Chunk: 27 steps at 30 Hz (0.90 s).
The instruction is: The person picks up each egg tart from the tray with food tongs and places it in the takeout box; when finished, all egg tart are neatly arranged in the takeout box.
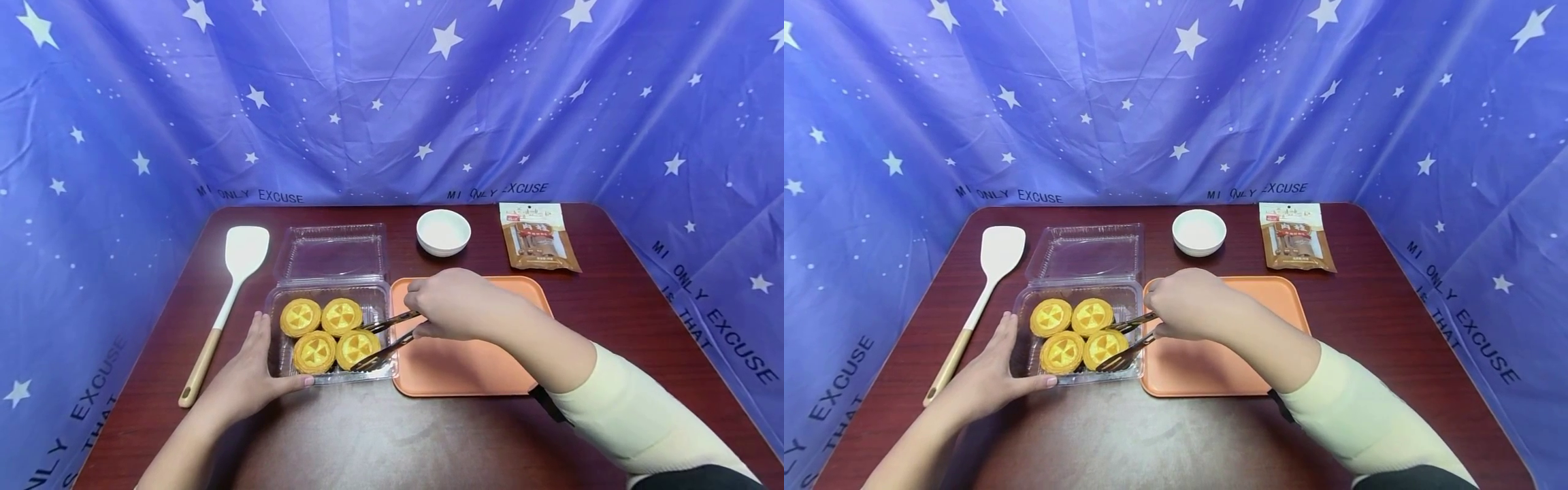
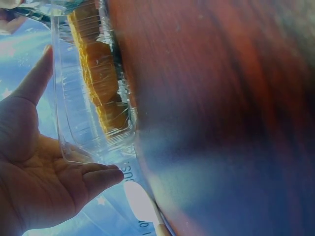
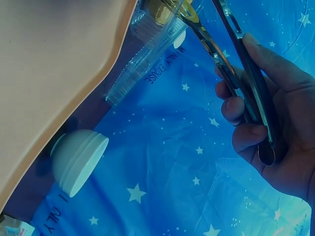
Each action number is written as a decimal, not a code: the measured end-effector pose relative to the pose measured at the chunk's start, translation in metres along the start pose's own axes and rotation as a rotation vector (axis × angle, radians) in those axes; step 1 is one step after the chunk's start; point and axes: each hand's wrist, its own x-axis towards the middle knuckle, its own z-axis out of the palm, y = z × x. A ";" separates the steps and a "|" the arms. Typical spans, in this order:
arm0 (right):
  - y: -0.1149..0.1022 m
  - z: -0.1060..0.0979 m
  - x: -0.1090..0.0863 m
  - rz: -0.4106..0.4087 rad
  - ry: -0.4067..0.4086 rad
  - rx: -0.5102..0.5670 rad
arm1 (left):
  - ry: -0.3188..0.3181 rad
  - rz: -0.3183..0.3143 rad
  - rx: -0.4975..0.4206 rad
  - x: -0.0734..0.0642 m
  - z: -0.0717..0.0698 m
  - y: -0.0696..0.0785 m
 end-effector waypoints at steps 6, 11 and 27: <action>-0.003 -0.002 0.002 -0.002 -0.006 -0.005 | -0.009 -0.010 0.000 -0.001 -0.001 0.000; -0.004 -0.002 0.003 0.008 -0.017 -0.011 | -0.010 -0.009 -0.001 0.000 0.000 0.000; 0.005 -0.009 -0.017 0.150 -0.005 0.065 | -0.011 -0.007 -0.001 0.001 0.000 0.001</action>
